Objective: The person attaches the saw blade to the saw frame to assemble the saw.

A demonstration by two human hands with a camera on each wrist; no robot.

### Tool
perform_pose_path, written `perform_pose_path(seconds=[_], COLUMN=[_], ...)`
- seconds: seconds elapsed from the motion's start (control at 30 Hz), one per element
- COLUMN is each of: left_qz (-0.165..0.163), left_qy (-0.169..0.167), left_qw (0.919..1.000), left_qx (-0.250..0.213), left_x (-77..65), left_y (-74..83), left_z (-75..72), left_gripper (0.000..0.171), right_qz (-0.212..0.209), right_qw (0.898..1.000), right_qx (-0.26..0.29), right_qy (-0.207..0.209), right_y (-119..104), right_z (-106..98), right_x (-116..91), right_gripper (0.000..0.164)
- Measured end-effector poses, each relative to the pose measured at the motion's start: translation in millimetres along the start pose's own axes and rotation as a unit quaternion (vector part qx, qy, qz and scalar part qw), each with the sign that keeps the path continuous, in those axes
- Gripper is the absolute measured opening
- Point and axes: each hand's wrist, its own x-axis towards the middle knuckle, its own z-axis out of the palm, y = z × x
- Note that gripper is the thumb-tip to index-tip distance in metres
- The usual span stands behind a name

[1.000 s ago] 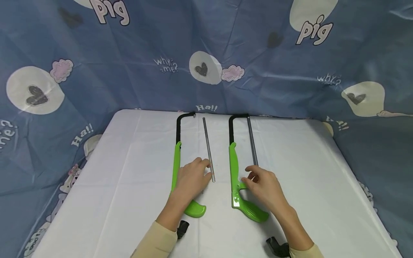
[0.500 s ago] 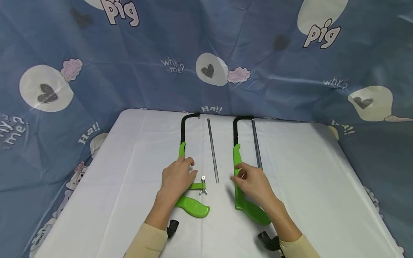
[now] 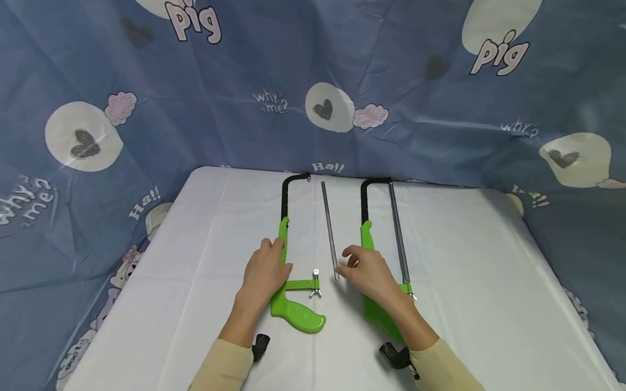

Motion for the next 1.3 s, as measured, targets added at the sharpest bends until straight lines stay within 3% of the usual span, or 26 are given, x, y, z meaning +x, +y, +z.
perform_pose_path(seconds=[0.6, 0.77, 0.97, 1.17, 1.3], left_qz=[-0.023, -0.026, -0.026, -0.034, -0.036], left_qy=[-0.025, -0.026, -0.028, -0.039, -0.041], left_qw=[0.9988, 0.9984, 0.9979, 0.9972, 0.9973], left_qx=[-0.035, -0.043, -0.052, -0.055, -0.050], left_x=[4.4, 5.0, 5.3, 4.5, 2.7], left_y=[0.8, -0.6, -2.6, -4.4, -6.4], left_z=[3.6, 3.0, 2.4, 1.4, 0.1], left_gripper=[0.035, 0.030, 0.028, 0.026, 0.027], right_qz=[0.016, 0.006, 0.022, 0.028, 0.029], right_qw=[1.000, 0.998, 0.995, 0.995, 0.996], right_qx=[-0.016, -0.052, -0.090, -0.094, -0.085], right_qy=[0.021, 0.030, 0.023, 0.021, 0.022], right_y=[-6, -5, -10, -13, -14], right_z=[22, 29, 33, 35, 38], right_x=[13, 15, 18, 19, 21], right_gripper=[0.029, 0.025, 0.018, 0.040, 0.041])
